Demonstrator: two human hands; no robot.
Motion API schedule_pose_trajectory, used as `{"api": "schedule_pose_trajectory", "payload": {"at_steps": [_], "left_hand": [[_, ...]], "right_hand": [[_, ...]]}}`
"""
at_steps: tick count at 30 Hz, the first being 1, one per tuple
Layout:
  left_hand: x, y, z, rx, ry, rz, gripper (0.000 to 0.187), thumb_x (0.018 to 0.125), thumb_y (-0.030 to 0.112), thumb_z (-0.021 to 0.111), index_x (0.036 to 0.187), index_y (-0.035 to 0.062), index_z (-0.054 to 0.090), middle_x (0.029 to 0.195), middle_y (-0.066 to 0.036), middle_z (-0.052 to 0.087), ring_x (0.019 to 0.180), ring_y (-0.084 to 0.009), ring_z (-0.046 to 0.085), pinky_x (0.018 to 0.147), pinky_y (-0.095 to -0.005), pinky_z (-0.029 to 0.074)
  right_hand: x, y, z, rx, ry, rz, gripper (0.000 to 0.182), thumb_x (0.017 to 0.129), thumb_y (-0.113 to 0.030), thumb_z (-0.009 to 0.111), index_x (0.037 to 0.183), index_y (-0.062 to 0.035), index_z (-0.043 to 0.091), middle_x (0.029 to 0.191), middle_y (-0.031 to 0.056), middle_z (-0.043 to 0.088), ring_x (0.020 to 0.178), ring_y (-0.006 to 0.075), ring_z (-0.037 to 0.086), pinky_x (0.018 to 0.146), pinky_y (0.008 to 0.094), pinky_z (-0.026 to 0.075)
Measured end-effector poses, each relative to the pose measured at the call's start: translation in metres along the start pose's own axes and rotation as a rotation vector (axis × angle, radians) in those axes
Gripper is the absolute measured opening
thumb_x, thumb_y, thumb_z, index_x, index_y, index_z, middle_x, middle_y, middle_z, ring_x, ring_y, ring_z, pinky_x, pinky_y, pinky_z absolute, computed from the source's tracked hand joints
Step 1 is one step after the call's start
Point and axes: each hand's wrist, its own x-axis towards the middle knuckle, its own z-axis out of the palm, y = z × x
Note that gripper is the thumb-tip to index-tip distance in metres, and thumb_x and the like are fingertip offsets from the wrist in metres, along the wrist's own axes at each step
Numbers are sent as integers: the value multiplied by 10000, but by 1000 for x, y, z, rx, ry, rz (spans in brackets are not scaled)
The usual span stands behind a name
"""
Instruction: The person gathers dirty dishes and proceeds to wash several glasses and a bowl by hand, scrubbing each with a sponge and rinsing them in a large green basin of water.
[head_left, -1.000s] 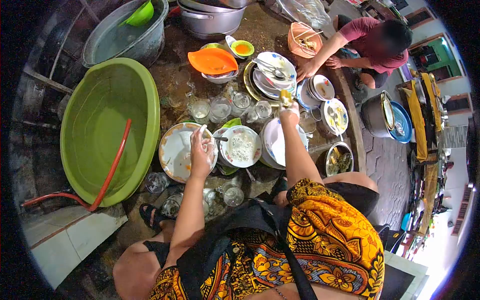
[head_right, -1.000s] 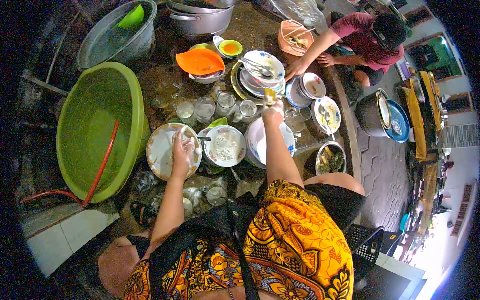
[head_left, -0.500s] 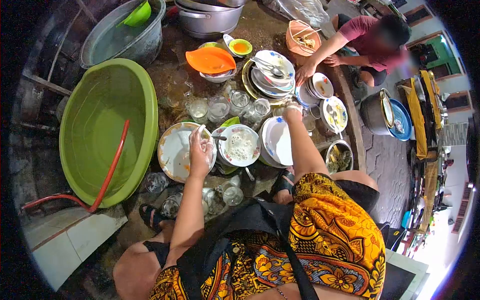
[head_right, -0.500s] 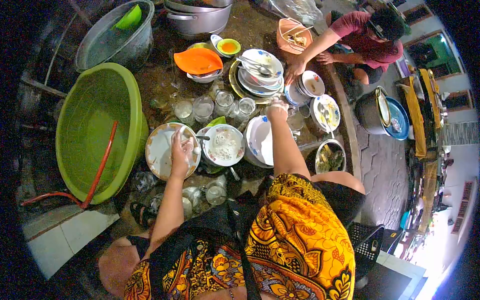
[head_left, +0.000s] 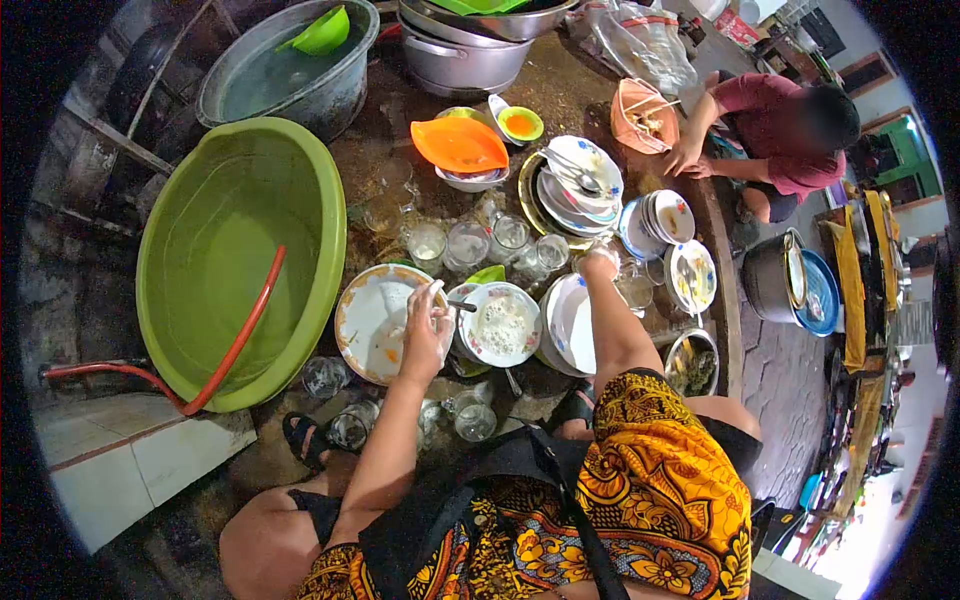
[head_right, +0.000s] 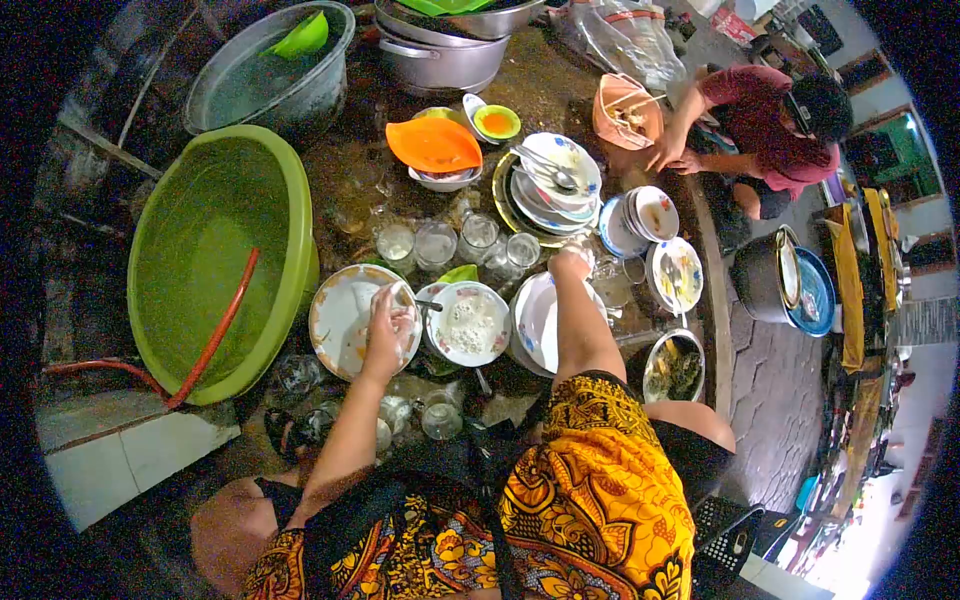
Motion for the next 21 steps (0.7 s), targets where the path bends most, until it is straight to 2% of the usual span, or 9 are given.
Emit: {"api": "schedule_pose_trajectory", "payload": {"at_steps": [4, 9, 11, 13, 15, 17, 19, 20, 21], "left_hand": [[-2, 12, -1, -19, -40, -7, 468, 785, -2, 531, 1229, 60, 396, 1221, -161, 370, 905, -224, 524, 770, -290, 460], [-2, 8, 6, 3, -49, 32, 458, 805, 1, 510, 1241, 46, 376, 1230, -164, 357, 929, -226, 525, 772, -292, 468], [1, 6, 11, -166, -77, -9, 456, 823, -8, 484, 1256, 40, 350, 1229, -152, 363, 937, -216, 529, 770, -288, 467], [2, -8, 23, -400, -68, -18, 439, 850, 30, 479, 1263, 35, 331, 1223, -134, 368, 932, -202, 532, 772, -283, 466], [5, -6, 26, -756, -180, -259, 410, 887, 107, 458, 1268, 36, 323, 1219, -124, 368, 934, -189, 534, 765, -263, 467], [5, 13, 21, -843, -209, -272, 490, 893, 228, 471, 1302, 57, 262, 1237, -131, 348, 929, -204, 535, 763, -299, 480], [9, 35, 22, -1032, -148, -596, 601, 856, 404, 489, 1303, 72, 263, 1212, -161, 386, 989, -282, 513, 826, -396, 453], [12, 22, 21, -1189, -244, -584, 673, 864, 433, 451, 1344, 100, 116, 1332, -159, 255, 962, -289, 509, 812, -416, 469], [17, 23, 18, -1316, -280, -612, 653, 852, 484, 432, 1319, 83, 216, 1327, -184, 276, 1029, -281, 483, 822, -398, 470]], "right_hand": [[-4, 5, 1, -62, 166, -118, 280, 672, -156, 593, 946, -98, 611, 983, 105, 610, 967, 234, 565, 813, 324, 456], [-3, 10, -17, -93, 484, -323, 249, 649, -86, 596, 897, -70, 588, 884, 121, 604, 859, 276, 573, 758, 361, 461], [-13, 3, -41, -18, 532, -405, 260, 642, -40, 575, 901, -59, 579, 878, 140, 597, 851, 303, 562, 746, 377, 459], [-47, -18, -82, -20, 594, -581, 169, 747, -102, 453, 827, -37, 587, 824, 168, 590, 791, 324, 562, 707, 411, 450], [-79, -40, -111, -60, 647, -709, 152, 736, -88, 479, 834, -36, 583, 779, 167, 582, 755, 317, 569, 659, 404, 459], [-129, -67, -130, 423, 719, -992, 230, 642, -12, 520, 866, -42, 561, 779, 153, 569, 800, 301, 556, 665, 385, 457], [-159, -87, -121, -150, 422, -998, 231, 662, -52, 530, 892, -33, 540, 827, 156, 559, 836, 291, 542, 666, 376, 460], [-187, -95, -123, -70, 439, -1091, 242, 690, -80, 526, 926, -25, 528, 866, 149, 559, 875, 286, 535, 677, 380, 462], [-215, -100, -125, 11, 454, -1183, 258, 717, -107, 521, 959, -17, 516, 905, 142, 559, 915, 281, 529, 688, 383, 465]]}}
